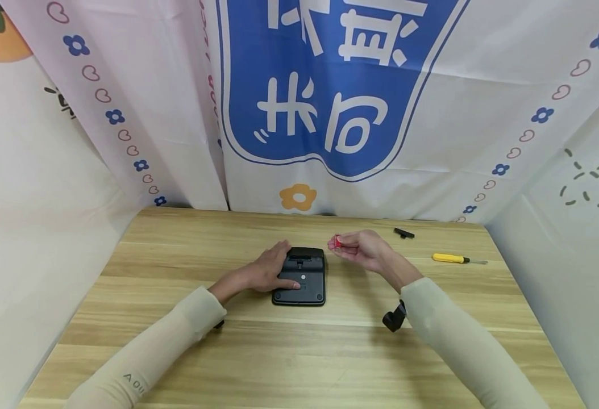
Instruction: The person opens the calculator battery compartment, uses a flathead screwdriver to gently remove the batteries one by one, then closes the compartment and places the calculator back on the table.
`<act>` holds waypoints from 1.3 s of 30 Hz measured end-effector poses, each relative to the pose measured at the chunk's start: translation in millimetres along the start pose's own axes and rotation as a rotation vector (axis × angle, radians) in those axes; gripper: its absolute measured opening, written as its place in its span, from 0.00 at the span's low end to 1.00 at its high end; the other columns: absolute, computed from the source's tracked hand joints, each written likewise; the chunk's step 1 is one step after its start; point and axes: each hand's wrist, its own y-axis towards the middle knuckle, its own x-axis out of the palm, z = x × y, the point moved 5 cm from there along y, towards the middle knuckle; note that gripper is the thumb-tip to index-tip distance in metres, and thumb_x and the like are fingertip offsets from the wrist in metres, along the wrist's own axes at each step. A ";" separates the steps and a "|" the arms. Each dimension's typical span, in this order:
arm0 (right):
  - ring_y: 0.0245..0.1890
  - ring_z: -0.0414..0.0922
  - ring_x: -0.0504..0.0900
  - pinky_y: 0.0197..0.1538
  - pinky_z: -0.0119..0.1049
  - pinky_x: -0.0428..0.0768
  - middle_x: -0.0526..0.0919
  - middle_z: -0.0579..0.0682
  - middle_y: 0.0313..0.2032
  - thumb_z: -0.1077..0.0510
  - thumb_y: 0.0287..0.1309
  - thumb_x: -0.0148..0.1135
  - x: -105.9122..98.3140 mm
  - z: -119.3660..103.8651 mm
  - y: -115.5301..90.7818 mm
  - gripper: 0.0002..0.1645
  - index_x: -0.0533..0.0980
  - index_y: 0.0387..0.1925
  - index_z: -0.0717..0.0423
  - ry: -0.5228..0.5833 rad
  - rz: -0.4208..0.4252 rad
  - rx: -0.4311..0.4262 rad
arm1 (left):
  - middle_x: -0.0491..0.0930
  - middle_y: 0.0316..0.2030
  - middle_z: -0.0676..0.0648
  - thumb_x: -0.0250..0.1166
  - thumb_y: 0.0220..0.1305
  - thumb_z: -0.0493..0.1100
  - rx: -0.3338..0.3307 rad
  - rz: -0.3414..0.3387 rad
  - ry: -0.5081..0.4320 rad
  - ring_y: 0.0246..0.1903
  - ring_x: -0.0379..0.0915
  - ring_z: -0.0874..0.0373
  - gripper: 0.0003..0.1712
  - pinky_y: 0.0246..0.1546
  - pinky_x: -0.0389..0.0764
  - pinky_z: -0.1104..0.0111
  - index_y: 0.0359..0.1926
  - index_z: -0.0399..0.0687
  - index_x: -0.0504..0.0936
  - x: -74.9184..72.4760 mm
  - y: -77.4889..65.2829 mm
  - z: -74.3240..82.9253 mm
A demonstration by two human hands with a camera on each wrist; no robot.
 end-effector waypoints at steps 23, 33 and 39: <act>0.47 0.45 0.90 0.55 0.35 0.87 0.91 0.57 0.42 0.69 0.80 0.48 -45.2 -11.1 -20.0 0.17 0.84 0.48 0.68 0.046 0.033 -0.023 | 0.35 0.85 0.34 0.64 0.72 0.68 0.027 0.023 -0.013 0.84 0.31 0.42 0.63 0.83 0.41 0.49 0.84 0.35 0.41 1.5 -1.1 -0.5; 0.45 0.44 0.91 0.52 0.33 0.87 0.91 0.56 0.41 0.67 0.82 0.45 -64.3 -13.4 -24.2 0.21 0.86 0.43 0.65 0.023 0.032 -0.041 | 0.39 0.84 0.33 0.66 0.72 0.66 0.035 0.036 -0.027 0.84 0.34 0.41 0.61 0.83 0.45 0.48 0.83 0.33 0.45 -4.8 -9.2 5.8; 0.46 0.44 0.91 0.54 0.34 0.87 0.91 0.56 0.42 0.67 0.82 0.46 -72.7 -16.1 -27.6 0.20 0.86 0.44 0.65 0.022 0.039 -0.057 | 0.39 0.84 0.34 0.65 0.72 0.67 0.026 0.034 -0.022 0.84 0.35 0.42 0.61 0.83 0.44 0.49 0.84 0.34 0.45 -6.6 -10.3 7.0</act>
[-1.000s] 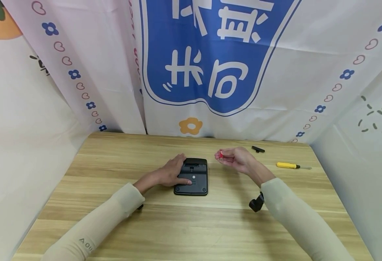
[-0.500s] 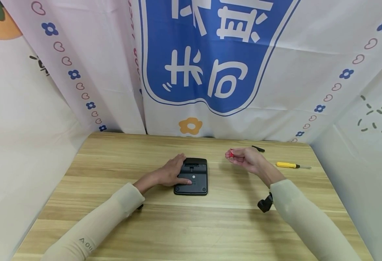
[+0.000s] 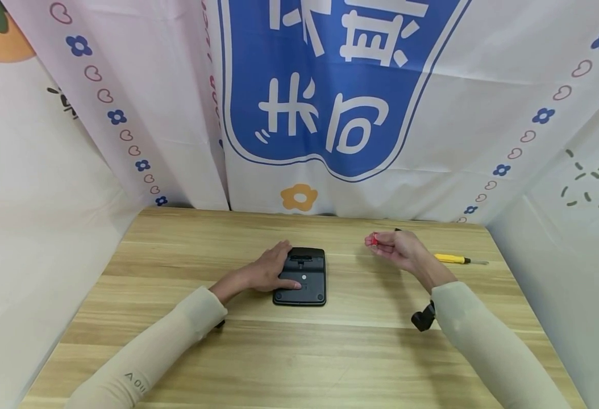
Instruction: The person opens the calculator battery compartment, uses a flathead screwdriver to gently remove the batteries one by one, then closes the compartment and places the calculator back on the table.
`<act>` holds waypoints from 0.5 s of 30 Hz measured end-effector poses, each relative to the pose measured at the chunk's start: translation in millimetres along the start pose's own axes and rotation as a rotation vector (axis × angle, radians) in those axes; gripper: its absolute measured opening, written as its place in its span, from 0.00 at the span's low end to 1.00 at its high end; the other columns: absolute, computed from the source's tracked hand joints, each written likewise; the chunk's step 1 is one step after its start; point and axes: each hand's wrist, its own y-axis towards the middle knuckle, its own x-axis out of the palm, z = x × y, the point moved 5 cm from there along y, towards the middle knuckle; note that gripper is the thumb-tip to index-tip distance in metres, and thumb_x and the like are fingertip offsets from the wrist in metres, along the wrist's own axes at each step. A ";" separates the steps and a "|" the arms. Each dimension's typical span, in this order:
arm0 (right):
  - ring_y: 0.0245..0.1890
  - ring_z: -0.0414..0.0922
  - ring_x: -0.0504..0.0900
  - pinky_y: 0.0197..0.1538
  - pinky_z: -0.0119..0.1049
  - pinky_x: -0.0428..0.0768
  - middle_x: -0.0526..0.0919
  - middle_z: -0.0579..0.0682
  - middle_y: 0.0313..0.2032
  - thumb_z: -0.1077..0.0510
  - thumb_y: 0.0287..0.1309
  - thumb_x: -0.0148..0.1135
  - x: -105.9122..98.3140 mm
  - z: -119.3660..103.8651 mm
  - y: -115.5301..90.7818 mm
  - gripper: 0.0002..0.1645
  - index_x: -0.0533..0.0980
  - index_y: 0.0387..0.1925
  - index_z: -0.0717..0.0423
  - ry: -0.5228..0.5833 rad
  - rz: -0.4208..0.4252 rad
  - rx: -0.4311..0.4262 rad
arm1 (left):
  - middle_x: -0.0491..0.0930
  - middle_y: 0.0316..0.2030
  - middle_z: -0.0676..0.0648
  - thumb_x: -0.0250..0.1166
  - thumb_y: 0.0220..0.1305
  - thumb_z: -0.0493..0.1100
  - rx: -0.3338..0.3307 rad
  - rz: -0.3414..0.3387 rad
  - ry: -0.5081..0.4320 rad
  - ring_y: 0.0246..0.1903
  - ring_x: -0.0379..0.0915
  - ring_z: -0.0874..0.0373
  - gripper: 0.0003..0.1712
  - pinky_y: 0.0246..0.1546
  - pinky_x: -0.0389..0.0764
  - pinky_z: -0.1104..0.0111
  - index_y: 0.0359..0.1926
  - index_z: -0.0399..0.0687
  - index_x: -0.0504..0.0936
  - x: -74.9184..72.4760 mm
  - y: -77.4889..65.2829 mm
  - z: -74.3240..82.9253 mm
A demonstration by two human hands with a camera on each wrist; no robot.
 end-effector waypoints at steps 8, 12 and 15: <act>0.47 0.45 0.90 0.57 0.35 0.86 0.91 0.56 0.43 0.67 0.82 0.46 -9.2 -3.6 -4.3 0.20 0.86 0.44 0.63 -0.003 0.012 0.006 | 0.40 0.84 0.34 0.65 0.72 0.68 0.003 -0.007 0.012 0.84 0.35 0.42 0.61 0.83 0.45 0.49 0.84 0.34 0.45 0.1 -0.6 0.5; 0.47 0.45 0.90 0.56 0.35 0.86 0.91 0.56 0.43 0.66 0.82 0.47 -14.9 -6.5 -6.0 0.19 0.86 0.44 0.63 0.001 0.034 0.006 | 0.40 0.84 0.34 0.65 0.72 0.67 0.000 -0.004 0.012 0.84 0.35 0.42 0.61 0.83 0.45 0.49 0.83 0.34 0.45 -1.0 -1.7 1.7; 0.47 0.45 0.90 0.56 0.35 0.86 0.91 0.56 0.43 0.66 0.82 0.47 -18.7 -9.1 -7.8 0.19 0.85 0.45 0.64 0.003 0.040 0.001 | 0.40 0.84 0.34 0.65 0.72 0.67 -0.003 -0.005 0.017 0.84 0.35 0.42 0.61 0.83 0.45 0.49 0.83 0.33 0.45 -1.2 -1.9 2.0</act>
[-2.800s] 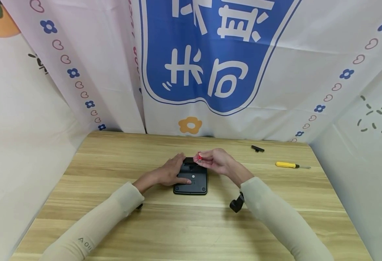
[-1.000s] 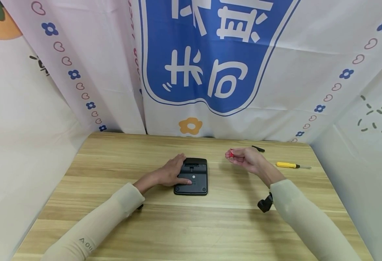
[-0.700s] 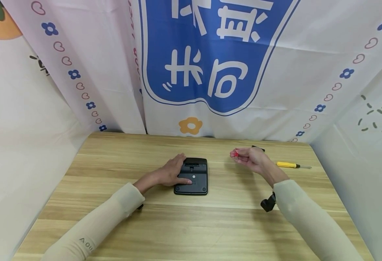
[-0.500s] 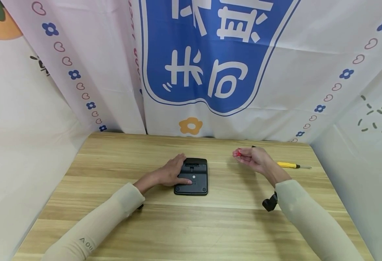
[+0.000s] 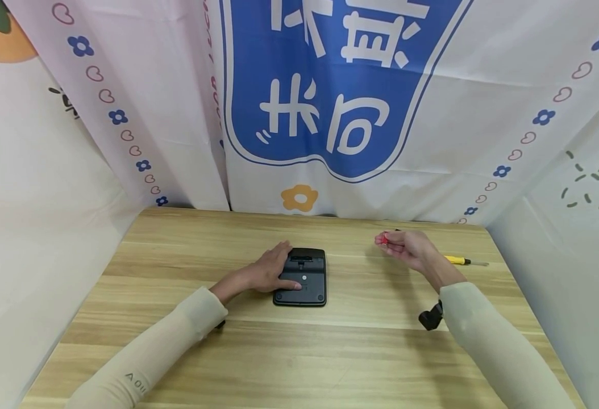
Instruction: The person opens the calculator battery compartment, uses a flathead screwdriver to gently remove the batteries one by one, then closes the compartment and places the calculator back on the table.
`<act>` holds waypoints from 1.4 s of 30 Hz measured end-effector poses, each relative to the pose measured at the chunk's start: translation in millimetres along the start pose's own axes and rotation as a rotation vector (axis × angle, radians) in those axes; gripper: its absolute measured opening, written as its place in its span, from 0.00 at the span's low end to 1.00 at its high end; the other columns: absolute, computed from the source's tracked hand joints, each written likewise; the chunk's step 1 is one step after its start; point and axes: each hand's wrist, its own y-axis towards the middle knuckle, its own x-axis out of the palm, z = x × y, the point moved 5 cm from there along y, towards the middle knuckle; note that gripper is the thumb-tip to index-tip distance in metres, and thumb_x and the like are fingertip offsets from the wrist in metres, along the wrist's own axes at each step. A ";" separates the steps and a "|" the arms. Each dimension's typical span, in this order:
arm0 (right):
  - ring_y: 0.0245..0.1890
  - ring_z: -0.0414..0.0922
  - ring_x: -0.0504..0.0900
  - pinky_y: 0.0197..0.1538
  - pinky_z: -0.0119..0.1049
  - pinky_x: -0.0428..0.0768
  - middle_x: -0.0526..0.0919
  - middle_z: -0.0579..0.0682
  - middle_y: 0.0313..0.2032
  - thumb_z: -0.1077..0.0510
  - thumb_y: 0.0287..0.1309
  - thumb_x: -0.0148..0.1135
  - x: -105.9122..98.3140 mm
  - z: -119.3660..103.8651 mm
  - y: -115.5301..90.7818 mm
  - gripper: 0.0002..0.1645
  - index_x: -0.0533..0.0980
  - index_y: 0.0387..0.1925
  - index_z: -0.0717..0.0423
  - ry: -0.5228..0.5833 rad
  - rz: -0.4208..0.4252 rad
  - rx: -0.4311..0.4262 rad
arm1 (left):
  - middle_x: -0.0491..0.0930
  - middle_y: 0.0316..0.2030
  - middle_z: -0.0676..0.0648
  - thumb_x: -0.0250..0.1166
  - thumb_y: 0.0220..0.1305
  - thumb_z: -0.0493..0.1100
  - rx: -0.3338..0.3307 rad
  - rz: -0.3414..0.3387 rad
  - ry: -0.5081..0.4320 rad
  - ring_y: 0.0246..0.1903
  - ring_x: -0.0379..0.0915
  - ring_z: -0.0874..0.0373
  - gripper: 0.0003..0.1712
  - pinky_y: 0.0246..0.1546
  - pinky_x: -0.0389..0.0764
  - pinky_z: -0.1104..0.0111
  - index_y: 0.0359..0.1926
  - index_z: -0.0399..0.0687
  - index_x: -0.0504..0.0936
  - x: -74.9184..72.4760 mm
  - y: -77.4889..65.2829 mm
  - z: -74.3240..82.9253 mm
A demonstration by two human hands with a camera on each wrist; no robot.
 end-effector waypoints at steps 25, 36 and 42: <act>0.41 0.44 0.93 0.54 0.36 0.88 0.92 0.55 0.38 0.70 0.80 0.48 -32.8 -16.7 -8.6 0.22 0.86 0.35 0.60 -0.061 0.099 -0.056 | 0.39 0.85 0.35 0.65 0.72 0.68 -0.006 -0.004 -0.010 0.84 0.34 0.43 0.62 0.83 0.44 0.50 0.84 0.35 0.44 0.2 0.2 -0.4; 0.42 0.41 0.92 0.60 0.39 0.84 0.91 0.48 0.37 0.69 0.79 0.52 -47.4 -21.6 -14.1 0.19 0.73 0.65 0.74 -0.287 0.237 -0.083 | 0.40 0.84 0.34 0.65 0.72 0.67 0.002 0.007 -0.010 0.84 0.35 0.43 0.61 0.83 0.44 0.49 0.84 0.34 0.45 -0.1 0.7 -0.9; 0.41 0.38 0.91 0.56 0.39 0.87 0.91 0.50 0.42 0.65 0.79 0.55 -50.5 -24.0 -15.4 0.28 0.65 0.70 0.81 -0.650 0.325 -0.131 | 0.39 0.84 0.34 0.65 0.72 0.67 0.002 0.004 -0.011 0.84 0.35 0.43 0.61 0.83 0.44 0.49 0.84 0.34 0.45 1.1 1.7 -1.9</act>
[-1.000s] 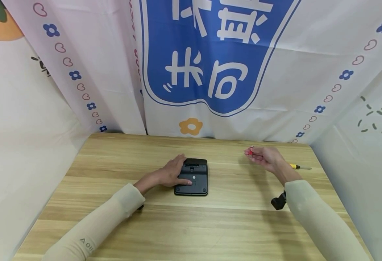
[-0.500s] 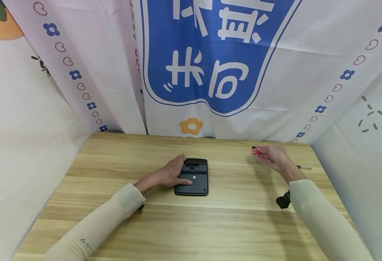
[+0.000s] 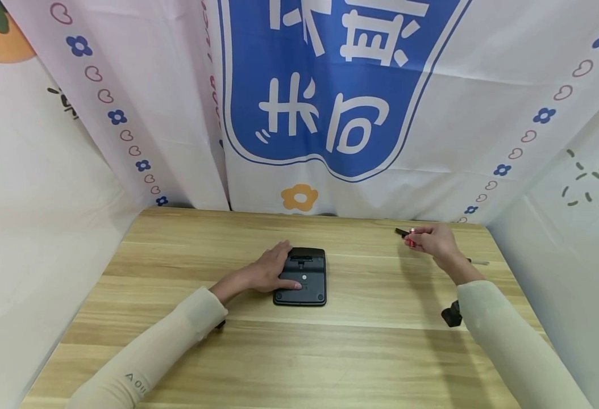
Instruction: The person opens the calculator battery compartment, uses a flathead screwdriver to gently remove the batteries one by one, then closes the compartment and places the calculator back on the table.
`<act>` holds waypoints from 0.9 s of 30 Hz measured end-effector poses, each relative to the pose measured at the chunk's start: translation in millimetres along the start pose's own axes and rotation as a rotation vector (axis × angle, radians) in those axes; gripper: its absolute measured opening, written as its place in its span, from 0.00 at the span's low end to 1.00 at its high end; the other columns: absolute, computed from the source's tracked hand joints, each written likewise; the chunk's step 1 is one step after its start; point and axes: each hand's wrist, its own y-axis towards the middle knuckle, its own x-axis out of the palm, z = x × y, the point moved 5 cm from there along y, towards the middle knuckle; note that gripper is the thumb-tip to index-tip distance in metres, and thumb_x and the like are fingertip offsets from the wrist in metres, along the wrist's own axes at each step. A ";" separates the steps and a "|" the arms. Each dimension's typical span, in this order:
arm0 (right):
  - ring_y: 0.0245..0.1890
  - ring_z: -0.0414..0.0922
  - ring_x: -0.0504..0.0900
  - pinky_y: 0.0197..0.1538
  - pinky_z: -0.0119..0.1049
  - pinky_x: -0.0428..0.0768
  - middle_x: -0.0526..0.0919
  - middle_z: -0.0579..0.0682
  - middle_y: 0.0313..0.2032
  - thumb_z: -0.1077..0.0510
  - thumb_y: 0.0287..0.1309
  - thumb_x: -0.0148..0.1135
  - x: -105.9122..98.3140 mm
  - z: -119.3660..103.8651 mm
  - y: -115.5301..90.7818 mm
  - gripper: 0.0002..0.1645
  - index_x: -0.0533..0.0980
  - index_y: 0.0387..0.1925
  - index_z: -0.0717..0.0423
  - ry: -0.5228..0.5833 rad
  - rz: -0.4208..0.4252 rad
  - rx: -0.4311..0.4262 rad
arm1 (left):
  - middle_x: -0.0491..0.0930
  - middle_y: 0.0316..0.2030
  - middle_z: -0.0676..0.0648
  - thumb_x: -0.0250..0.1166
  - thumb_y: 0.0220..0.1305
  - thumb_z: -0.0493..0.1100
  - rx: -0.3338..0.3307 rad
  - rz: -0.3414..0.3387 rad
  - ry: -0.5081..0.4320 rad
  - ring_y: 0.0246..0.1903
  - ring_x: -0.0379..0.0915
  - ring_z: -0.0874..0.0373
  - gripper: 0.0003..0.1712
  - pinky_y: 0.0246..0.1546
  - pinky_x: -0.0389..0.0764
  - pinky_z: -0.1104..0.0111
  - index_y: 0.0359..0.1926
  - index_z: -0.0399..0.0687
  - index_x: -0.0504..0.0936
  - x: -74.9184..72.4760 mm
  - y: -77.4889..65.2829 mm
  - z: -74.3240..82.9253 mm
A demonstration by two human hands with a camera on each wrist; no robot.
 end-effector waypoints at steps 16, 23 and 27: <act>0.26 0.41 0.83 0.24 0.31 0.78 0.89 0.68 0.39 0.66 0.71 0.65 -7.5 -4.7 -1.5 0.14 0.83 0.49 0.77 -0.576 0.144 -0.292 | 0.38 0.84 0.34 0.65 0.73 0.66 -0.005 -0.008 -0.006 0.84 0.33 0.42 0.61 0.83 0.42 0.50 0.84 0.34 0.44 1.6 1.2 -0.4; 0.36 0.61 0.89 0.36 0.48 0.88 0.89 0.69 0.40 0.69 0.66 0.68 -5.3 -2.1 0.3 0.14 0.84 0.49 0.76 -0.753 0.174 -0.459 | 0.38 0.84 0.34 0.65 0.73 0.66 -0.004 -0.013 -0.003 0.84 0.32 0.42 0.60 0.83 0.41 0.49 0.84 0.33 0.44 2.2 1.1 -0.5; 0.38 0.62 0.89 0.42 0.58 0.87 0.90 0.68 0.40 0.68 0.67 0.68 -5.1 2.3 2.2 0.12 0.86 0.48 0.73 -0.780 0.174 -0.464 | 0.36 0.85 0.35 0.64 0.73 0.67 -0.013 -0.023 0.006 0.85 0.31 0.43 0.61 0.84 0.41 0.50 0.84 0.34 0.43 3.5 2.7 -2.2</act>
